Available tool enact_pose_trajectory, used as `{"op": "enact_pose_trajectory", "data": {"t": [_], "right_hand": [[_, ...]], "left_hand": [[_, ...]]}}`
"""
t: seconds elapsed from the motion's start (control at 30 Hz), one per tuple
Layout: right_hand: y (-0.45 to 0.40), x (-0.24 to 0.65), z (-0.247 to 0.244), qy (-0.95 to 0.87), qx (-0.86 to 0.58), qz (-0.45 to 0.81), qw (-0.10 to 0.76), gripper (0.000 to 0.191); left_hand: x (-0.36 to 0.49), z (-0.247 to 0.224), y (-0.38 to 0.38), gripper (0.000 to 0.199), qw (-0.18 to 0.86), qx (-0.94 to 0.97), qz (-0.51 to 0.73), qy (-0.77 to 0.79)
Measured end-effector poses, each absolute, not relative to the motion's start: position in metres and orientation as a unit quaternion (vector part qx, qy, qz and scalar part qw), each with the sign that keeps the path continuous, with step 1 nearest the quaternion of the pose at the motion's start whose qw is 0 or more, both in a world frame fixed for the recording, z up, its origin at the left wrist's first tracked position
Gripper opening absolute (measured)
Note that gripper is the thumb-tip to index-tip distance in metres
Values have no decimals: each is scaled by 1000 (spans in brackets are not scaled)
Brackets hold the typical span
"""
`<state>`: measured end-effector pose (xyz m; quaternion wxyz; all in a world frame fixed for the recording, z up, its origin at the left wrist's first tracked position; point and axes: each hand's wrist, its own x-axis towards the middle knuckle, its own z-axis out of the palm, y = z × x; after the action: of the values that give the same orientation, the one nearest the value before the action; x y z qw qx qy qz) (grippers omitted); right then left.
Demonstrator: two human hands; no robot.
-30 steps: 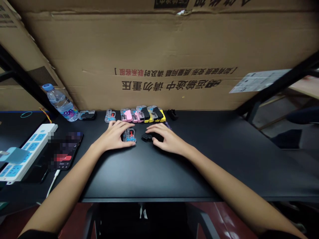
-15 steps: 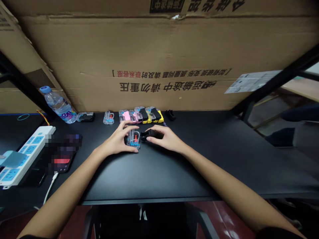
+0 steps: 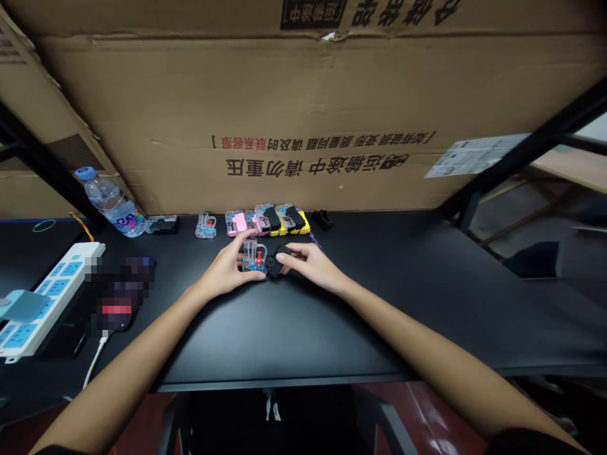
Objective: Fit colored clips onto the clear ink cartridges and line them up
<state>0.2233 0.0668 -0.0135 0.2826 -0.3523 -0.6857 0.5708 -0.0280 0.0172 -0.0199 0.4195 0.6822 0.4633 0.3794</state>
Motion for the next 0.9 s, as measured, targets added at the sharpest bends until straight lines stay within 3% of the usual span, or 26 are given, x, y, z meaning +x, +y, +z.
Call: {"op": "enact_pose_trajectory", "data": {"t": [0.2, 0.43, 0.9], "right_hand": [[66, 219, -26, -630, -354, 599, 345, 50], [58, 218, -22, -666, -326, 573, 349, 43], [59, 218, -19, -670, -363, 542, 354, 41]], "left_hand": [[-27, -14, 15, 86, 380, 716, 361, 462], [-24, -5, 10, 89, 336, 751, 310, 476], [-21, -23, 13, 88, 399, 722, 329, 460]]}}
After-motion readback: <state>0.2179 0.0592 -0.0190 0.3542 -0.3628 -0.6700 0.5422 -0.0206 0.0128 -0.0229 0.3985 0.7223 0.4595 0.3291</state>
